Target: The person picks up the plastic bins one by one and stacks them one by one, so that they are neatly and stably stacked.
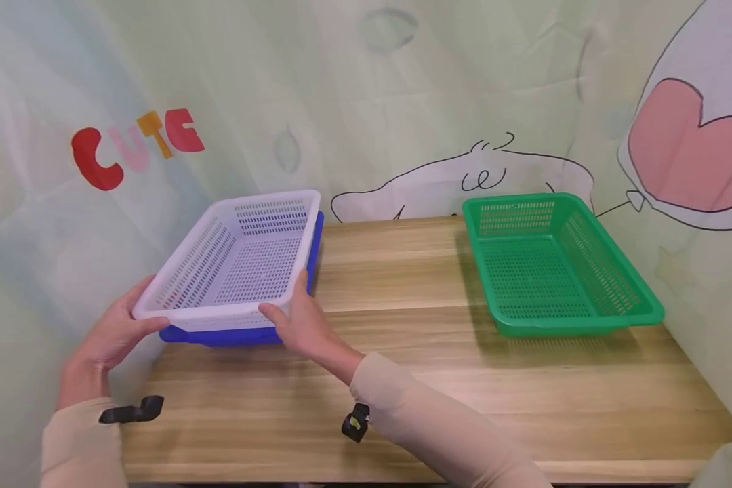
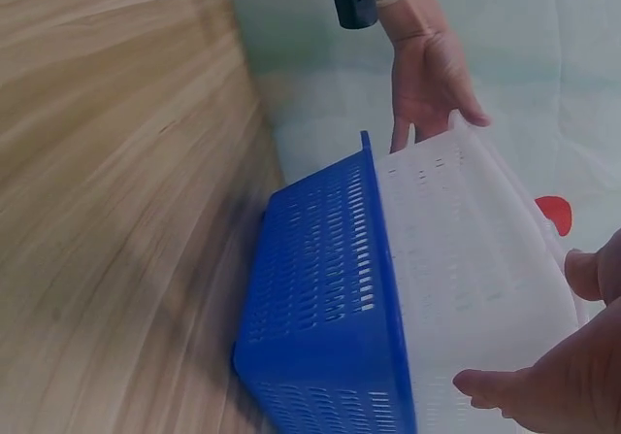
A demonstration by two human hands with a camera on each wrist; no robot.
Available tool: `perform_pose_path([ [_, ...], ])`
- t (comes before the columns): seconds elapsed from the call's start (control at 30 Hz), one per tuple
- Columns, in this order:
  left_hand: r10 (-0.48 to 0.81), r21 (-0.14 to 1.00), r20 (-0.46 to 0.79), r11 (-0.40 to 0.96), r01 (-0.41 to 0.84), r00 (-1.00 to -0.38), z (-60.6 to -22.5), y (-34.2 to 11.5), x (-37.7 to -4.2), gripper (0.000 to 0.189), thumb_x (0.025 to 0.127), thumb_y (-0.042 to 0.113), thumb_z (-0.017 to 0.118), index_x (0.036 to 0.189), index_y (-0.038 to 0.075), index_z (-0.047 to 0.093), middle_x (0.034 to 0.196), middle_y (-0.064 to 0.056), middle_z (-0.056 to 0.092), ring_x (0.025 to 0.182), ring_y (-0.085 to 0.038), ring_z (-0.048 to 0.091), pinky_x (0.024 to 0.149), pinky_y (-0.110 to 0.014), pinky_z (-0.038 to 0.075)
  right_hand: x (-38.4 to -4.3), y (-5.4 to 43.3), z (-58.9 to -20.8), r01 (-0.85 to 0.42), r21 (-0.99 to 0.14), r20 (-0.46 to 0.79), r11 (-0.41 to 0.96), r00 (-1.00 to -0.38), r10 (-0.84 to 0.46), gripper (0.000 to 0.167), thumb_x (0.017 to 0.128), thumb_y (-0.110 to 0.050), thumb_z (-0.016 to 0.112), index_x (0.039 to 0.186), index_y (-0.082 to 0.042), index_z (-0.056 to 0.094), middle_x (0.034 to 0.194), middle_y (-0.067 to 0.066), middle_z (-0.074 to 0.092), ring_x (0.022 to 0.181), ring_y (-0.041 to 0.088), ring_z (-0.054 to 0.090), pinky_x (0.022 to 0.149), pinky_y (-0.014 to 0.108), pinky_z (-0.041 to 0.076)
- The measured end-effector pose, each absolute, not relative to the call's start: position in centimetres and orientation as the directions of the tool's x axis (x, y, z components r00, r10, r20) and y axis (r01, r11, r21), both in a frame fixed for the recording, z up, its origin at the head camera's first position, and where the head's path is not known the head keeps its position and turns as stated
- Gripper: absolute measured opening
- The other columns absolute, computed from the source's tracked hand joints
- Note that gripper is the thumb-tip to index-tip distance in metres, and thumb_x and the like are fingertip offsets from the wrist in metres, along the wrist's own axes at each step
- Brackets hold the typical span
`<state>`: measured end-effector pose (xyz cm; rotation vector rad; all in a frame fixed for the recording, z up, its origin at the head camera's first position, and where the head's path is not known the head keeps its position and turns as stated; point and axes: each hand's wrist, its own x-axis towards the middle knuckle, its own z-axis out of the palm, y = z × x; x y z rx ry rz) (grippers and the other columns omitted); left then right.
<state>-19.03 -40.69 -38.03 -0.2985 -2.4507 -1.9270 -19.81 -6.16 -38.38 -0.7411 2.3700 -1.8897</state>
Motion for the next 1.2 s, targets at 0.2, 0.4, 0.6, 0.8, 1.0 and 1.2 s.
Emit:
perform_pose_path([
  [0.2,0.112,0.933,0.057,0.348,0.093,-0.992,-38.4,-41.0,-18.9,0.094,0.086,-0.003,0.073,0.16,0.005,0.015,0.13,-0.002,0.057,0.109,-0.011,0.059,0.089,-0.012,0.043,-20.0,-6.4,-39.5,-0.336,-0.923,0.246,0.189,-0.891,-0.382,0.077,0.1,-0.024,0.061,0.158,-0.005,0.013,0.152,0.02,0.042,0.145,0.033,0.03,0.118,0.046,0.026],
  [0.4,0.094,0.89,0.005,0.454,0.047,-0.996,-39.6,-41.4,-18.7,0.096,0.088,0.006,0.075,0.161,0.01,0.013,0.139,-0.017,0.047,0.111,-0.012,0.054,0.088,-0.013,0.04,-20.1,-6.6,-40.8,-0.341,-0.905,0.214,0.254,-0.882,-0.42,0.076,0.101,-0.021,0.059,0.156,0.002,0.014,0.164,0.021,0.008,0.149,0.037,-0.011,0.121,0.052,0.007],
  [0.6,0.077,0.894,-0.026,0.448,0.011,-0.997,-41.6,-41.7,-19.0,0.102,0.087,0.008,0.077,0.162,0.018,0.009,0.147,-0.025,0.04,0.114,-0.014,0.053,0.089,-0.012,0.04,-19.9,-6.5,-41.8,-0.315,-0.9,0.164,0.3,-0.885,-0.435,0.083,0.102,-0.025,0.058,0.158,0.004,0.003,0.165,0.022,-0.004,0.15,0.032,-0.012,0.121,0.047,0.007],
  [0.8,0.096,0.904,-0.044,0.428,0.001,-0.994,-43.0,-41.7,-19.1,0.106,0.086,0.009,0.078,0.163,0.024,0.007,0.151,-0.025,0.037,0.12,-0.019,0.05,0.091,-0.013,0.04,-19.5,-6.4,-42.8,-0.285,-0.892,0.112,0.352,-0.891,-0.439,0.084,0.104,-0.023,0.053,0.154,0.01,-0.005,0.162,0.026,-0.01,0.149,0.032,-0.013,0.121,0.042,0.005],
  [1.0,0.103,0.912,-0.029,0.409,0.016,-0.994,-43.8,-41.6,-19.0,0.105,0.085,0.006,0.079,0.163,0.023,0.01,0.15,-0.026,0.039,0.122,-0.02,0.052,0.091,-0.013,0.041,-19.4,-6.5,-43.6,-0.265,-0.899,0.102,0.349,-0.901,-0.422,0.078,0.105,-0.021,0.05,0.155,0.011,-0.001,0.16,0.032,-0.007,0.149,0.04,-0.007,0.12,0.045,0.009],
  [1.2,0.1,0.928,-0.021,0.373,0.018,-0.995,-43.9,-41.7,-18.7,0.104,0.086,0.004,0.077,0.163,0.023,0.01,0.151,-0.028,0.037,0.123,-0.019,0.051,0.092,-0.013,0.041,-19.5,-6.7,-44.2,-0.288,-0.898,0.136,0.331,-0.9,-0.413,0.071,0.106,-0.017,0.044,0.155,0.011,0.0,0.16,0.032,0.002,0.148,0.041,-0.004,0.12,0.046,0.007],
])
